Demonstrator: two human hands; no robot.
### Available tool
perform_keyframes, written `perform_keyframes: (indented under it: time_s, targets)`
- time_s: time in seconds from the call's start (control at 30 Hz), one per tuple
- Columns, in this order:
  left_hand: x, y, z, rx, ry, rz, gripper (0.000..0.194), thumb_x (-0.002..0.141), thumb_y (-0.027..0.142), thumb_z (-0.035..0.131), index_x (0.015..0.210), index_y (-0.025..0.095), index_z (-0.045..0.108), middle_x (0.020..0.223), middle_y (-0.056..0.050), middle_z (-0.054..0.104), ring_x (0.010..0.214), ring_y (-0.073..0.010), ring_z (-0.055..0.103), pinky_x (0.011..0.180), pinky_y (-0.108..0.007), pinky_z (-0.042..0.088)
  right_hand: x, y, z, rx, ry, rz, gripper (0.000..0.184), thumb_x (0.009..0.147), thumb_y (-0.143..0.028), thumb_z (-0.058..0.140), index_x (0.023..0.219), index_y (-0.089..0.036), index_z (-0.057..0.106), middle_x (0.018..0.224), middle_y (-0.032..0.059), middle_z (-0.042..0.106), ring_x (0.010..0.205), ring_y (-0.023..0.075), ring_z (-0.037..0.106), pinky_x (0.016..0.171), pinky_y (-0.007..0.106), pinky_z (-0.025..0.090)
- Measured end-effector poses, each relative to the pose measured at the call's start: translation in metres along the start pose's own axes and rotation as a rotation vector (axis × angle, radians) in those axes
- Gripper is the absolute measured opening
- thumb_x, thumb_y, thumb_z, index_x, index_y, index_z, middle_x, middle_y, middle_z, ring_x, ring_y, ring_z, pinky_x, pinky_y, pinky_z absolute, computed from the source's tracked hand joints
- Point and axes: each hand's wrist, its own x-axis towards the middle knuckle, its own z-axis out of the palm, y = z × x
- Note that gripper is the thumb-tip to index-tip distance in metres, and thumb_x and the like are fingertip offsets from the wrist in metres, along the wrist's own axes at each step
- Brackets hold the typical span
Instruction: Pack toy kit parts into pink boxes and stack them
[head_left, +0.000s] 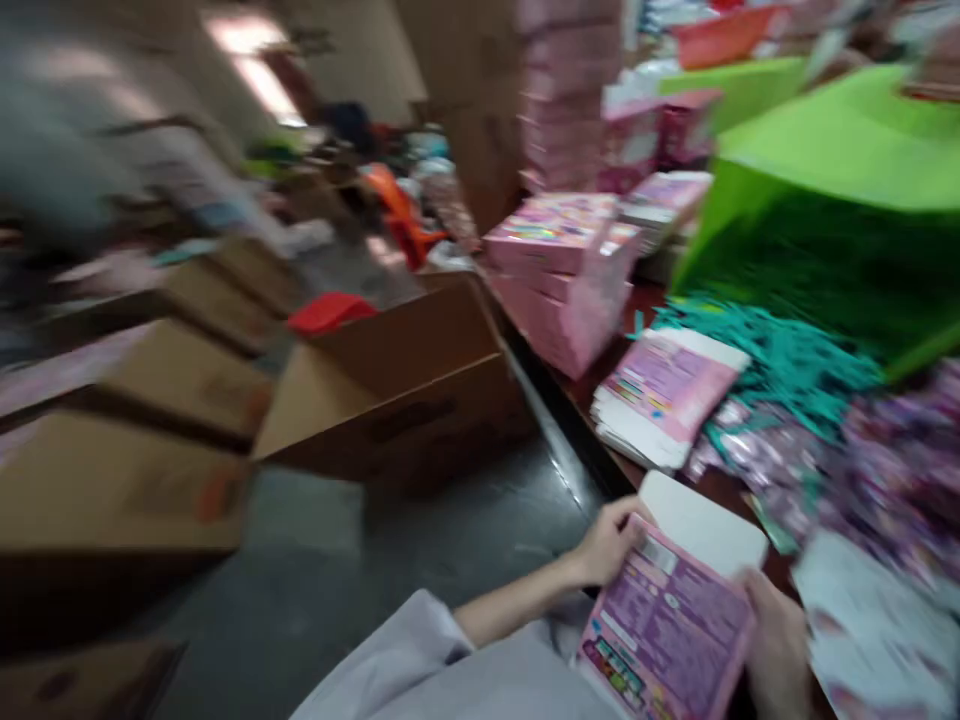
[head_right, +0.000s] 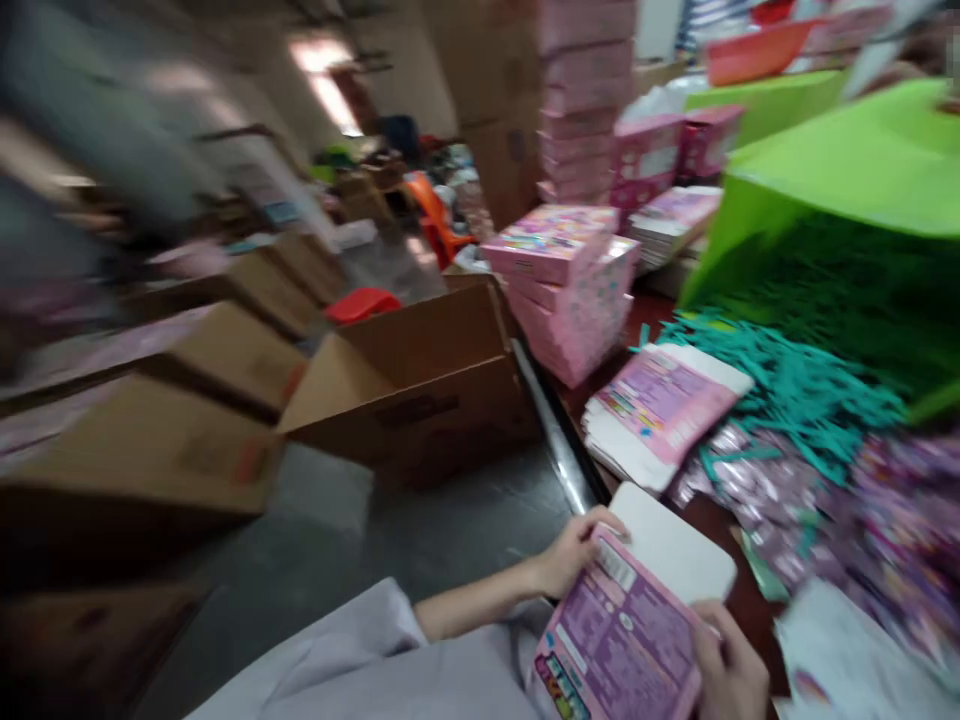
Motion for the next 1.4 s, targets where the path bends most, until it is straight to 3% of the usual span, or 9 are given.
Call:
perform_keyframes:
  time_s: [0.1,0.17,0.23,0.37,0.53,0.8,1.03,1.23,1.4]
  targets:
    - [0.008,-0.006,0.02,-0.131,0.053,-0.081,0.057,0.081,0.068,0.051,0.071,0.013,0.06,0.085,-0.006,0.058,0.081,-0.0164,0.052,0.08,-0.029,0.044,0.004,-0.002,0.012,0.179,0.083,0.184,0.039,0.072,-0.057,0.064,0.071,-0.018,0.065,0.069,0.0036,0.064,0.067,0.0204,0.061,0.058,0.03,0.048]
    - [0.022,-0.008,0.034,-0.314,0.035,-0.169,0.042,0.075,0.053,0.068,0.096,0.017,0.064,0.095,-0.004,0.062,0.083,-0.0156,0.056,0.079,-0.027,0.046,0.014,-0.001,0.011,0.36,0.218,0.124,0.044,0.068,-0.048,0.069,0.103,-0.022,0.065,0.1,0.0041,0.069,0.087,0.0205,0.064,0.074,0.031,0.051]
    - [0.037,-0.012,0.047,-0.452,0.029,-0.278,0.065,0.069,0.046,0.076,0.126,0.024,0.054,0.094,-0.001,0.066,0.076,-0.0133,0.061,0.072,-0.024,0.047,0.023,0.003,0.005,0.471,0.172,0.149,0.046,0.07,-0.045,0.069,0.11,-0.023,0.061,0.103,0.0043,0.071,0.087,0.0207,0.066,0.08,0.034,0.052]
    - [0.051,-0.02,0.068,-0.307,0.041,-0.363,0.057,0.07,0.049,0.074,0.114,0.014,0.064,0.084,-0.006,0.072,0.074,-0.0174,0.068,0.068,-0.025,0.051,0.023,0.007,-0.009,0.383,0.293,0.081,0.034,0.079,-0.052,0.063,0.077,-0.018,0.067,0.09,0.0083,0.074,0.086,0.0221,0.068,0.082,0.035,0.052]
    - [0.048,-0.02,0.078,-0.217,0.034,-0.293,0.055,0.07,0.043,0.075,0.114,0.012,0.062,0.098,-0.013,0.073,0.088,-0.0203,0.07,0.077,-0.029,0.054,0.015,0.006,-0.016,0.381,0.416,0.057,0.037,0.076,-0.039,0.069,0.106,-0.019,0.067,0.091,0.0071,0.075,0.087,0.0217,0.07,0.079,0.034,0.053]
    - [0.053,-0.006,0.071,-0.096,0.001,-0.181,0.026,0.07,0.036,0.074,0.078,0.013,0.065,0.076,-0.006,0.07,0.067,-0.0142,0.064,0.06,-0.022,0.048,0.012,0.012,-0.015,0.411,0.364,-0.005,0.01,0.071,-0.03,0.073,0.07,-0.021,0.072,0.081,0.0041,0.076,0.077,0.0197,0.07,0.077,0.033,0.053]
    - [0.043,-0.01,0.072,-0.108,0.027,-0.093,0.041,0.077,0.043,0.064,0.049,0.016,0.052,0.054,0.0,0.054,0.055,-0.0143,0.058,0.062,-0.028,0.05,0.009,0.013,-0.013,0.394,0.312,0.003,0.03,0.066,-0.03,0.076,0.043,-0.02,0.058,0.077,0.0065,0.076,0.073,0.021,0.071,0.069,0.034,0.054]
    - [0.033,-0.006,0.066,0.107,-0.079,-0.132,0.038,0.086,0.045,0.053,0.06,0.016,0.056,0.08,-0.006,0.066,0.081,-0.0183,0.063,0.076,-0.029,0.049,0.002,0.015,-0.012,0.276,0.345,-0.068,0.032,0.076,-0.041,0.07,0.051,-0.021,0.067,0.083,0.0077,0.076,0.077,0.0226,0.071,0.073,0.036,0.055]
    - [0.034,0.026,0.07,0.07,0.02,-0.317,0.017,0.084,0.038,0.052,0.084,0.021,0.047,0.07,0.002,0.059,0.066,-0.0142,0.055,0.065,-0.024,0.045,-0.008,0.028,-0.077,-0.303,0.504,-0.292,0.034,0.085,-0.048,0.059,0.103,-0.024,0.074,0.118,0.0105,0.069,0.11,0.0278,0.062,0.098,0.046,0.046]
